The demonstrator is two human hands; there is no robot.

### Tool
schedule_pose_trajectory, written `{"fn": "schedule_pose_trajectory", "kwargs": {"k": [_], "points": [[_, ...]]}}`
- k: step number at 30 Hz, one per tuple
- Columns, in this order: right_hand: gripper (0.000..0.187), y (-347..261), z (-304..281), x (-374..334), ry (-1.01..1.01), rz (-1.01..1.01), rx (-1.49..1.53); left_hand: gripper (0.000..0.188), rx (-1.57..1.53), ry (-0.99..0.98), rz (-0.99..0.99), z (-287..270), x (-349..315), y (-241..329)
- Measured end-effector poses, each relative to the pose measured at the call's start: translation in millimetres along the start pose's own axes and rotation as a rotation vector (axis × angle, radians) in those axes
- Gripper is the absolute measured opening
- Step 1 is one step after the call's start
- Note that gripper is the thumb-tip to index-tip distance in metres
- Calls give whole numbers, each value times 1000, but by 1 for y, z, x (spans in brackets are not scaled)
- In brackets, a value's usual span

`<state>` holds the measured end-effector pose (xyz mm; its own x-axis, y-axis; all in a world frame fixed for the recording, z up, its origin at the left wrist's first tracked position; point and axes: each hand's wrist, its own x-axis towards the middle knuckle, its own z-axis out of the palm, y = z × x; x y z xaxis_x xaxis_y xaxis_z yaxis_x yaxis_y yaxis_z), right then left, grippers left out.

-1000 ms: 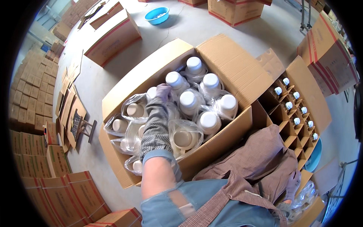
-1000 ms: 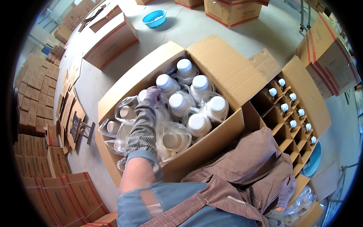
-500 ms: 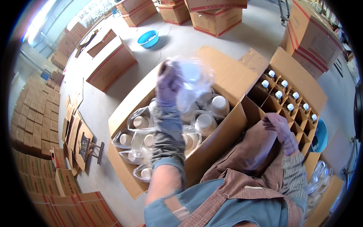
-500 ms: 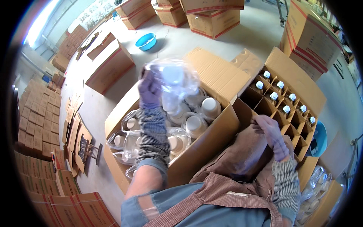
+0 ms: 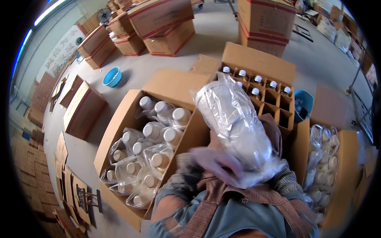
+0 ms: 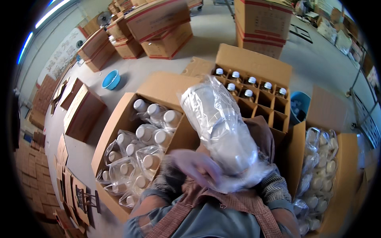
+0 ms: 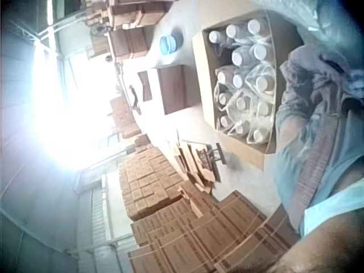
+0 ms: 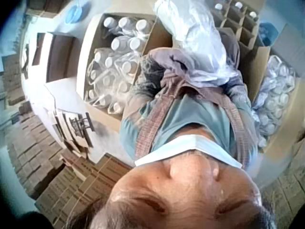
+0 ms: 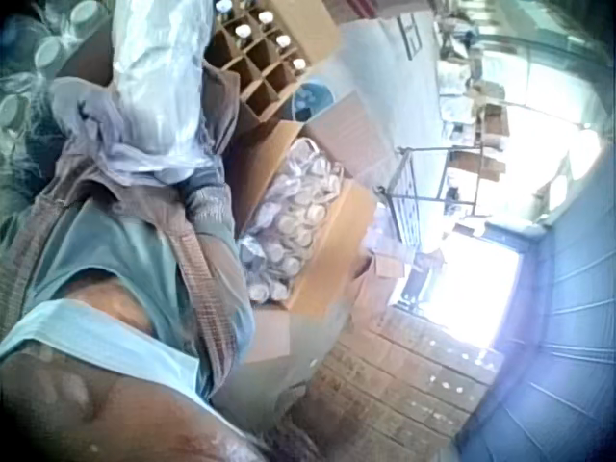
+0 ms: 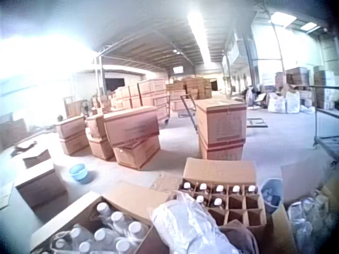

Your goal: The person assembles a large white plastic bottle by inserting a metal inner container and a filter-style cap, then places the assembled bottle into a plastic bag and packs it into a cardboard box.

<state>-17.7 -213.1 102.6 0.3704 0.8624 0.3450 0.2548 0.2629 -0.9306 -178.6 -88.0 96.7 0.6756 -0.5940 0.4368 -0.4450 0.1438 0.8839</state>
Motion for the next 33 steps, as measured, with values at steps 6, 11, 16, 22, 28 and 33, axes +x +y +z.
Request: {"fn": "schedule_pose_trajectory", "kwargs": {"k": [6,11,16,22,28,33], "points": [[68,-3,-22,-18,-52,-120,41,75,-109,1875,-201,-77,-125,-77],[74,10,-63,-14,43,252,494,69,-50,1321,44,-134,23,-52],[81,77,-98,13,365,-74,457,47,331,1140,-168,-134,56,-104],[26,31,-141,54,394,-231,-319,68,49,873,-299,-129,101,-37],[31,-32,-117,101,525,-368,-199,44,94,897,74,-173,137,-4],[25,24,-153,99,196,56,-44,42,-256,787,625,-232,120,33]]}}
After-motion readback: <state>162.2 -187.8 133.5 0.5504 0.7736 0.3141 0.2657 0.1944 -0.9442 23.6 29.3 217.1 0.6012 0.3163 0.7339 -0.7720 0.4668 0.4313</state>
